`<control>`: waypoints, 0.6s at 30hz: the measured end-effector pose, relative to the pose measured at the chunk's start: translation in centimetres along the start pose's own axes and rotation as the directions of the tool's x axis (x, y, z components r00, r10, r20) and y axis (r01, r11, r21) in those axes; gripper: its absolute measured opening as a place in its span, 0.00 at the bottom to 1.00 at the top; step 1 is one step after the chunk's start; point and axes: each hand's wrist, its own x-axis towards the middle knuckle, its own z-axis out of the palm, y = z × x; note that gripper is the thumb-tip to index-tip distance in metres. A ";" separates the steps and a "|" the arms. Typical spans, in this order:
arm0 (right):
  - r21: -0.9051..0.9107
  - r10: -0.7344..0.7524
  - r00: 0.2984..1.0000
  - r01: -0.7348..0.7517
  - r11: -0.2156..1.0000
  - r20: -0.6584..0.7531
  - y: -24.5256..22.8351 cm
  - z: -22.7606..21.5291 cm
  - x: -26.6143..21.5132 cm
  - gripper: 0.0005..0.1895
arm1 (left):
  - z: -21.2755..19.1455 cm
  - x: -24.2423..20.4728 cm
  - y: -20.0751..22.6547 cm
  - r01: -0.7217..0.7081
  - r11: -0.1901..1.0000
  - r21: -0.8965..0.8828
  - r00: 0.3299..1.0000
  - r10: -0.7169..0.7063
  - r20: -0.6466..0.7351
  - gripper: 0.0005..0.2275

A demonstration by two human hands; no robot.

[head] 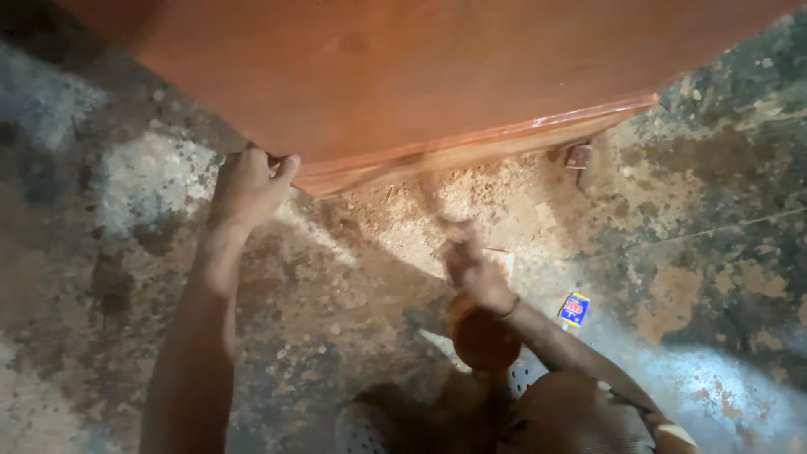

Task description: The person paints the lower edge and side of a wooden cabinet using a paintbrush and reddish-brown paint from a small can. They repeatedly dip the brush into the can and apply paint to the trim and adjacent panel.

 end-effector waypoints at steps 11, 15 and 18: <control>0.068 -0.057 0.848 0.109 0.992 -0.528 -6.4 -4.1 -1.8 0.23 | 0.5 0.2 -0.2 0.081 0.995 0.064 0.997 -0.082 0.002 0.13; 0.187 -0.028 0.757 0.196 0.963 -0.652 -6.1 -6.1 -2.7 0.23 | 0.7 0.1 -0.3 0.088 0.993 0.080 0.996 -0.090 0.018 0.12; 0.075 -0.039 0.828 0.098 0.992 -0.559 -5.5 -4.7 -1.3 0.22 | 0.6 0.0 -0.1 0.059 0.996 0.074 0.998 -0.058 -0.016 0.12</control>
